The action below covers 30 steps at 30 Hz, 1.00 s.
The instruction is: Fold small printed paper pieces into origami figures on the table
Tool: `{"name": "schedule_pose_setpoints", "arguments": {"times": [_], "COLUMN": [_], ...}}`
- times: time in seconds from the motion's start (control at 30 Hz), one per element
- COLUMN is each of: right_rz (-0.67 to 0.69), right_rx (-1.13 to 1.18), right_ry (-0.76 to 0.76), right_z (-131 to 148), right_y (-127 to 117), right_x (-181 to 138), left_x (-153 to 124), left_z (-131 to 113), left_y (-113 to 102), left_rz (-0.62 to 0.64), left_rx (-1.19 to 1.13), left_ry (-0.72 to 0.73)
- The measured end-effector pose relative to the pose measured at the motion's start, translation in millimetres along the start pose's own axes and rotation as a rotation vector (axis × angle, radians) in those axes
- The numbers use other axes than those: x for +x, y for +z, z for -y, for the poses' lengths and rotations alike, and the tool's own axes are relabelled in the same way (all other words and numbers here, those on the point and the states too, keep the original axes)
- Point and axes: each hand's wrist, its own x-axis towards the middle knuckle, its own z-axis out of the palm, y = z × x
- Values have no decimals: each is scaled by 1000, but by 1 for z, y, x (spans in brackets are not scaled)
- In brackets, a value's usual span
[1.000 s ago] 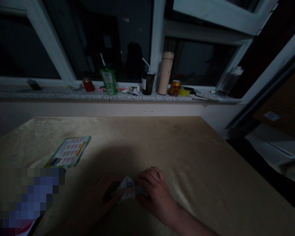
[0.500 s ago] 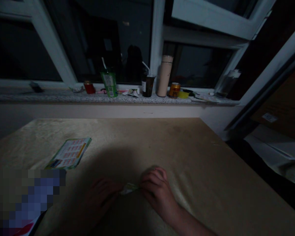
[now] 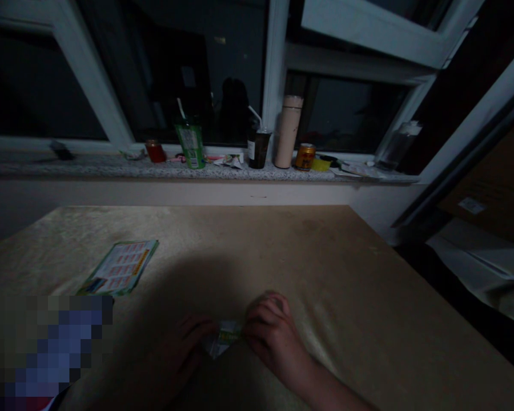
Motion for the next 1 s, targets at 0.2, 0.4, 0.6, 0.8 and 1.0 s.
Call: {"name": "schedule_pose_setpoints", "arguments": {"times": [0.2,0.4,0.6,0.8,1.0], "right_rz": [23,38,40,36,50], "right_rx": [12,20,19,66,96], "right_ry": [28,21,35,67,151], "right_z": [-1,2,1,0,2], "right_y": [3,-2,-1,1,3], "right_x": [-1,3,4,3,6], "left_x": [-3,-10,-11,-7,0], "left_z": [-14,-28,-29,-30,-32], "left_y": [-11,-3,1,-5,-8], "left_rz": [-2,148,232,272,302], "left_rx": [91,178,120,101,114], "left_ry": [65,265,231,235,213]}}
